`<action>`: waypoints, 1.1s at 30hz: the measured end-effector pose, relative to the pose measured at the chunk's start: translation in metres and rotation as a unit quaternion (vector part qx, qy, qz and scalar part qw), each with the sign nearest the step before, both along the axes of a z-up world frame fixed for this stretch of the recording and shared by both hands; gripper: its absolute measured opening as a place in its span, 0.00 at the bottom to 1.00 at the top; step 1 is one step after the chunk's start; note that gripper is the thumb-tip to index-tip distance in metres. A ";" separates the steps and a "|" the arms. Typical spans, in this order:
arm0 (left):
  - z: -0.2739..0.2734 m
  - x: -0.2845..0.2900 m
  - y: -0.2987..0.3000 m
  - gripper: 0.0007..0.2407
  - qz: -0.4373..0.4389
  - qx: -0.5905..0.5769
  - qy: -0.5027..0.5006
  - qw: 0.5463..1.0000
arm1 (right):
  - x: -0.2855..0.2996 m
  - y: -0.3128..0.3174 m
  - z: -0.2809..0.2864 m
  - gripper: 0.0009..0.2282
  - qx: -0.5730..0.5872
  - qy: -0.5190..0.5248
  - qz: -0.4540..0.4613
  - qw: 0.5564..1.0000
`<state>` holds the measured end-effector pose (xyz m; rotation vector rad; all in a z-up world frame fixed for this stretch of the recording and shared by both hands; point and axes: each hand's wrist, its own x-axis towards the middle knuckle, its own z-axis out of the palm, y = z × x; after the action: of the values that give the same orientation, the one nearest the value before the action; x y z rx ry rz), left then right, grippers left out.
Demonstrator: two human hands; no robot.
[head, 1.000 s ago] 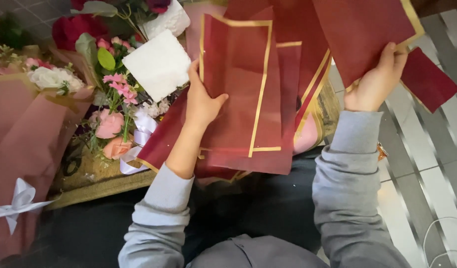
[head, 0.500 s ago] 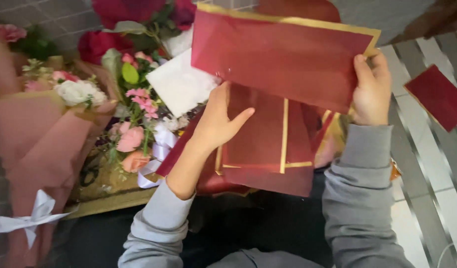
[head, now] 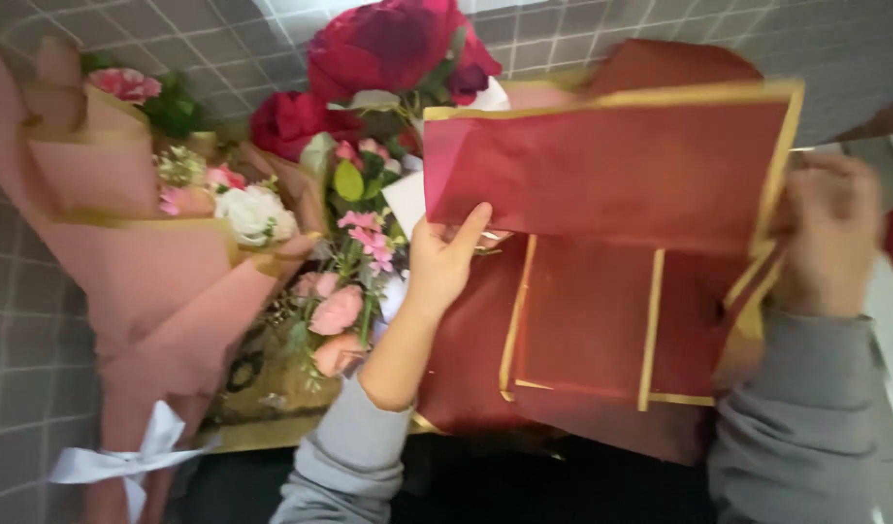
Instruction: The person is wrapping a bouquet of flowers using multiple layers of decorative paper.
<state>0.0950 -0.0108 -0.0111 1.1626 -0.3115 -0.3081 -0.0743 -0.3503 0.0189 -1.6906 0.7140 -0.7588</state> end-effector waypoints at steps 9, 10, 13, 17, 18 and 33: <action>0.016 -0.017 -0.004 0.13 -0.027 -0.091 0.210 0.973 | -0.102 -0.059 -0.102 0.05 -0.051 -0.269 0.191 0.943; 0.015 -0.019 -0.005 0.13 -0.028 -0.093 0.211 0.973 | -0.082 -0.024 -0.055 0.05 -0.052 -0.268 0.191 0.943; 0.009 -0.025 -0.007 0.11 -0.070 -0.136 0.221 0.963 | -0.069 0.105 0.025 0.16 -0.381 -0.168 0.223 0.881; -0.001 -0.030 -0.017 0.15 -0.060 -0.107 0.252 0.960 | -0.022 0.184 0.046 0.14 -0.258 -0.065 0.261 0.928; -0.003 -0.030 -0.022 0.19 -0.030 -0.059 0.249 0.966 | -0.003 0.192 0.052 0.15 -0.314 -0.076 0.313 0.893; -0.003 -0.031 -0.012 0.11 -0.164 -0.078 0.262 0.948 | 0.023 0.164 0.017 0.15 -0.242 -0.007 0.149 0.959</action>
<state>0.0636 -0.0232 -0.0141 0.8297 -0.0541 -0.8527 -0.0516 -0.1862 0.0356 -2.1706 0.2550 -0.7674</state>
